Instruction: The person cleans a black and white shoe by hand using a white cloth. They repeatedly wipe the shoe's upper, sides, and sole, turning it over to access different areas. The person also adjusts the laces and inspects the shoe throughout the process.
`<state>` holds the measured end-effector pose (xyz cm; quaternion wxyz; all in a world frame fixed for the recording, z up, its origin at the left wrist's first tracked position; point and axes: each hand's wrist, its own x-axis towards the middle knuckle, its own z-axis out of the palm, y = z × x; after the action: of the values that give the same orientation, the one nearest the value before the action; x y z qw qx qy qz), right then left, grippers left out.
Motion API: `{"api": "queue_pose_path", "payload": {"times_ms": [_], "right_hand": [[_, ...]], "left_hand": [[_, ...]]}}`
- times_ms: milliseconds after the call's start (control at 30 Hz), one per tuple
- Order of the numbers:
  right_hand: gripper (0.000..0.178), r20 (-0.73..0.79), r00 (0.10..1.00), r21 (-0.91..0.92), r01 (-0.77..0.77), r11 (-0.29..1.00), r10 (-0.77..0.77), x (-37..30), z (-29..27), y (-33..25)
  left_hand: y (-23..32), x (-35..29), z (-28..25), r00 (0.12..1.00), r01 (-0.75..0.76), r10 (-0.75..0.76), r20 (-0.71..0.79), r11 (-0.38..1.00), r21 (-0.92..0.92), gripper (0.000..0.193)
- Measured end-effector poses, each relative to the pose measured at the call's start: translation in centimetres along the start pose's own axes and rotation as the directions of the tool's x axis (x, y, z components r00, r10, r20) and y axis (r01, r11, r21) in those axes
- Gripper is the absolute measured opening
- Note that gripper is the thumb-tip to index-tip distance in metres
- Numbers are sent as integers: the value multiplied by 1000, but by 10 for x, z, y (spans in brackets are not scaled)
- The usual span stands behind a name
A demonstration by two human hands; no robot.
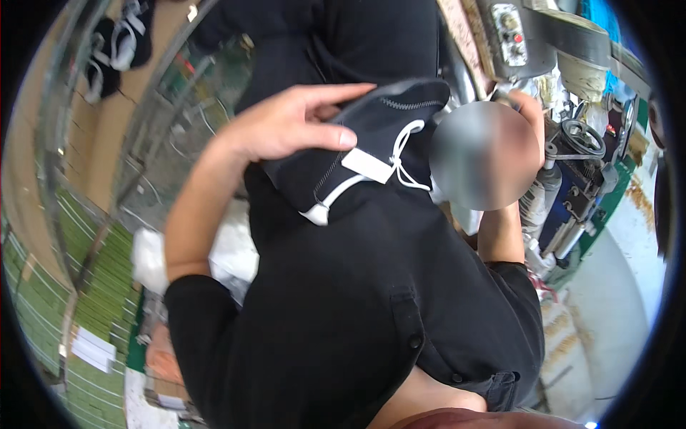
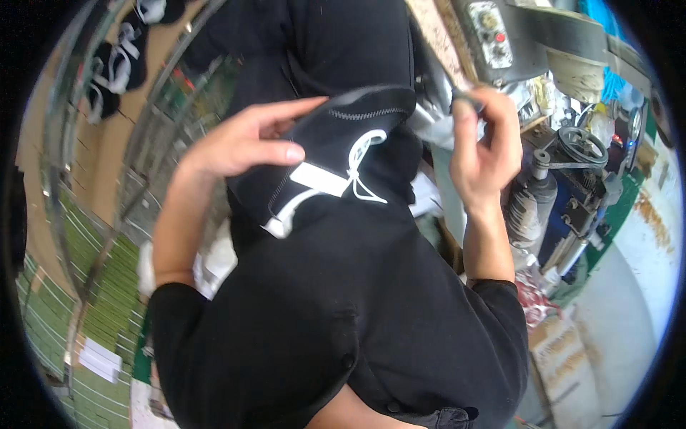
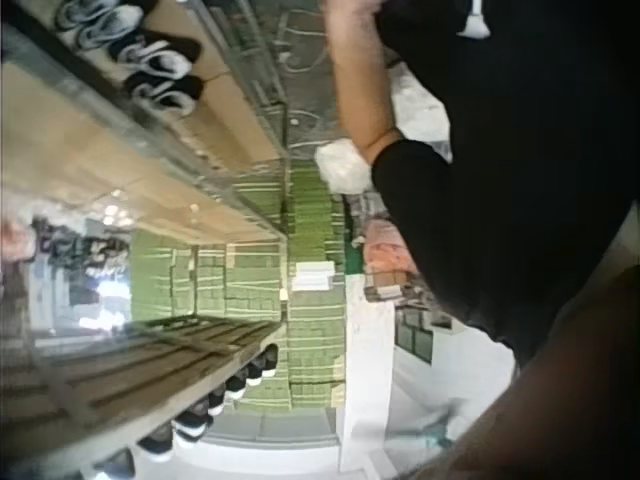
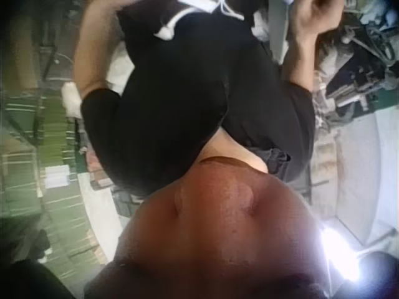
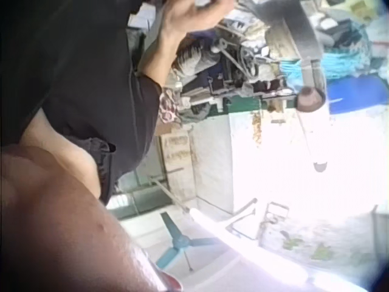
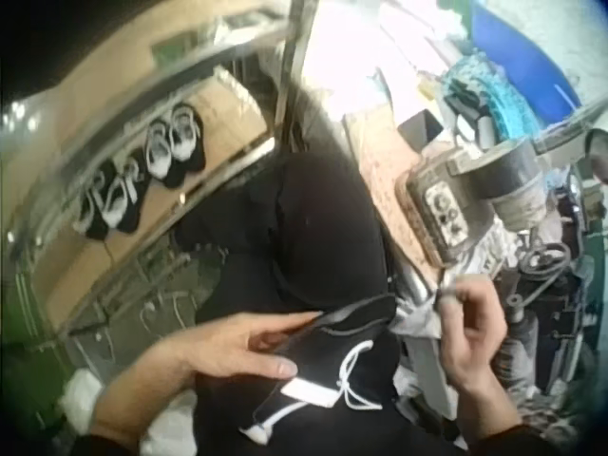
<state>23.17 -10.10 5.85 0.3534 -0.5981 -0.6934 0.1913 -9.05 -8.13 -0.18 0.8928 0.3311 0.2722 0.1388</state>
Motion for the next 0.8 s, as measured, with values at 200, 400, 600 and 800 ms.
{"api": "queue_pose_path", "payload": {"times_ms": [200, 400, 600, 800], "right_hand": [[26, 177, 945, 822, -295, 488, 274, 51, 70, 6], [30, -59, 893, 725, -269, 634, 446, 104, 58, 5], [25, -352, 799, 751, -70, 657, 487, 150, 60, 17], [20, -466, 809, 615, 4, 789, 360, 102, 54, 39]], "left_hand": [[20, 6, 5, 997, -67, 67, -34, 998, 2, 76], [35, -15, 38, 827, -29, 482, -289, 549, 835, 105], [55, 10, 13, 831, -178, 328, -449, 922, 343, 78], [175, 104, 10, 860, -335, 285, -423, 941, -48, 62]]}}
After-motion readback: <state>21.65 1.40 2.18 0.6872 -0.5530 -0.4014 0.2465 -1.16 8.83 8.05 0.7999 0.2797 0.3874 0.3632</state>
